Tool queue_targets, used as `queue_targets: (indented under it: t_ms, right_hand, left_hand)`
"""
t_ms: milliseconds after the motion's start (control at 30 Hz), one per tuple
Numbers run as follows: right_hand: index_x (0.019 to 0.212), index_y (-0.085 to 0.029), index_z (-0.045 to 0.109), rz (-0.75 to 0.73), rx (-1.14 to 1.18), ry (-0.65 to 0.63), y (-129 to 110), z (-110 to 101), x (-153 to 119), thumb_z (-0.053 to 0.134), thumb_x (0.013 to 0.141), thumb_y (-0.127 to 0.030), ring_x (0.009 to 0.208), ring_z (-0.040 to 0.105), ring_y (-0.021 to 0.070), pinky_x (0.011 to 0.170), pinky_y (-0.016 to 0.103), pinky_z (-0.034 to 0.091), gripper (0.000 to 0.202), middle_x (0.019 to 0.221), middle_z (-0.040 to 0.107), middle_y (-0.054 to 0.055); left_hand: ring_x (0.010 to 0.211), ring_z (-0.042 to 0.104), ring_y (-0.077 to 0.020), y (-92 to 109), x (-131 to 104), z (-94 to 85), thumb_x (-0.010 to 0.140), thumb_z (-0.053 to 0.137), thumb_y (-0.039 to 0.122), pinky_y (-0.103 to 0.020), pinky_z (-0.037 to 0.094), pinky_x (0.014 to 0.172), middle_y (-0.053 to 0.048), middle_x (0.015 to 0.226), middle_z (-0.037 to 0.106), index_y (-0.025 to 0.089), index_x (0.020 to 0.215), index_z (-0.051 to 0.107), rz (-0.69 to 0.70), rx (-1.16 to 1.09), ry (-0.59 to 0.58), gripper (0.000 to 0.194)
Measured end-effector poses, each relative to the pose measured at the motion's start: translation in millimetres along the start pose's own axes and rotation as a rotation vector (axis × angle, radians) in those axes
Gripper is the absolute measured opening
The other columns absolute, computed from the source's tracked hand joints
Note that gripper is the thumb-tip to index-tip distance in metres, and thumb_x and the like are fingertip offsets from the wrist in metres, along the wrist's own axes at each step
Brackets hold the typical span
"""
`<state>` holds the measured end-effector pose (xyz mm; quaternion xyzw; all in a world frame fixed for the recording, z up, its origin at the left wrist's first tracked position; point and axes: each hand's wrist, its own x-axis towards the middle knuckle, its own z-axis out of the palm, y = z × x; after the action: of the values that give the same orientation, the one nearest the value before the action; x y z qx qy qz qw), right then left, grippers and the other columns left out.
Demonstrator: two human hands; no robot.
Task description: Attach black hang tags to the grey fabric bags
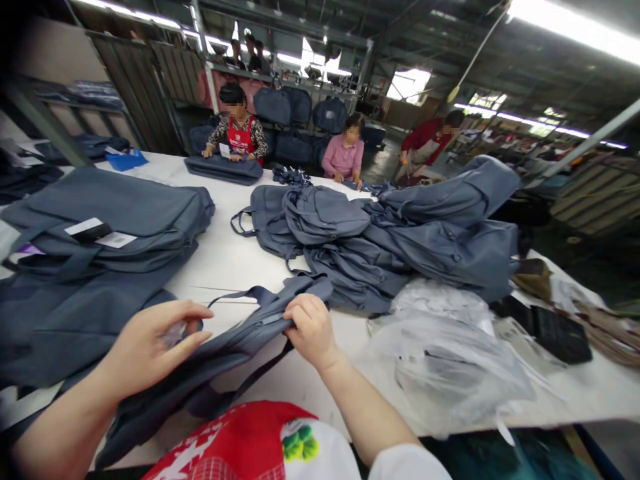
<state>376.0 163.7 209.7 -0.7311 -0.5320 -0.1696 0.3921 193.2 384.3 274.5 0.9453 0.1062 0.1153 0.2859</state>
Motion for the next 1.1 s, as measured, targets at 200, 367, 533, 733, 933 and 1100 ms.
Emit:
queue_targets:
  t_ms: [200, 367, 533, 733, 933, 1100]
  right_hand:
    - [0.077, -0.021, 0.054, -0.018, 0.102, 0.012, -33, 8, 9, 0.055, 0.074, -0.005, 0.080, 0.055, 0.0195, 0.074, 0.036, 0.045, 0.017, 0.080, 0.061, 0.003]
    - [0.076, -0.023, 0.053, 0.005, 0.132, -0.011, -16, 12, 4, 0.050, 0.069, -0.002, 0.079, 0.055, 0.0205, 0.069, 0.035, 0.045, 0.022, 0.080, 0.060, 0.003]
    - [0.075, -0.023, 0.052, 0.017, 0.169, -0.026, -13, 12, 5, 0.048, 0.066, 0.000, 0.075, 0.056, 0.0200, 0.064, 0.033, 0.045, 0.025, 0.078, 0.060, 0.002]
    - [0.074, -0.022, 0.052, 0.008, 0.158, -0.014, -16, 15, 7, 0.052, 0.070, -0.002, 0.076, 0.057, 0.0194, 0.066, 0.033, 0.047, 0.021, 0.079, 0.060, 0.002]
    - [0.073, -0.022, 0.053, 0.020, 0.164, -0.018, -20, 19, 11, 0.054, 0.074, -0.004, 0.076, 0.057, 0.0188, 0.067, 0.033, 0.047, 0.017, 0.079, 0.060, 0.002]
    - [0.073, -0.021, 0.056, 0.060, 0.160, -0.036, -24, 18, 14, 0.058, 0.075, -0.007, 0.078, 0.058, 0.0192, 0.069, 0.033, 0.047, 0.015, 0.080, 0.062, 0.003]
  left_hand:
    - [0.079, 0.066, -0.0241, 54, 50, 12.4, 0.087, 0.051, 0.045, -0.033, 0.046, 0.071, -0.007, 0.087, 0.072, 0.024, 0.099, 0.068, 0.100, 0.225, -0.206, 0.030]
    - [0.076, 0.067, -0.0254, 60, 66, 18.8, 0.084, 0.052, 0.032, -0.033, 0.046, 0.065, -0.008, 0.082, 0.072, 0.024, 0.091, 0.067, 0.269, 0.225, -0.318, 0.018]
    - [0.071, 0.066, -0.0291, 75, 66, 17.3, 0.076, 0.061, 0.046, -0.035, 0.046, 0.058, -0.010, 0.077, 0.070, 0.023, 0.084, 0.064, 0.186, 0.256, -0.424, 0.025]
    - [0.075, 0.066, -0.0309, 72, 56, 17.8, 0.084, 0.046, 0.032, -0.038, 0.046, 0.062, -0.017, 0.083, 0.069, 0.018, 0.095, 0.060, 0.057, 0.316, -0.289, 0.022]
    - [0.075, 0.064, -0.0249, 51, 43, 20.9, 0.085, 0.049, 0.036, -0.033, 0.042, 0.061, -0.008, 0.079, 0.068, 0.022, 0.085, 0.058, -0.042, 0.095, -0.162, 0.016]
    - [0.075, 0.061, -0.0197, 32, 30, 7.3, 0.082, 0.050, 0.025, -0.031, 0.042, 0.067, -0.003, 0.086, 0.067, 0.024, 0.109, 0.056, -0.079, -0.075, -0.046, 0.028]
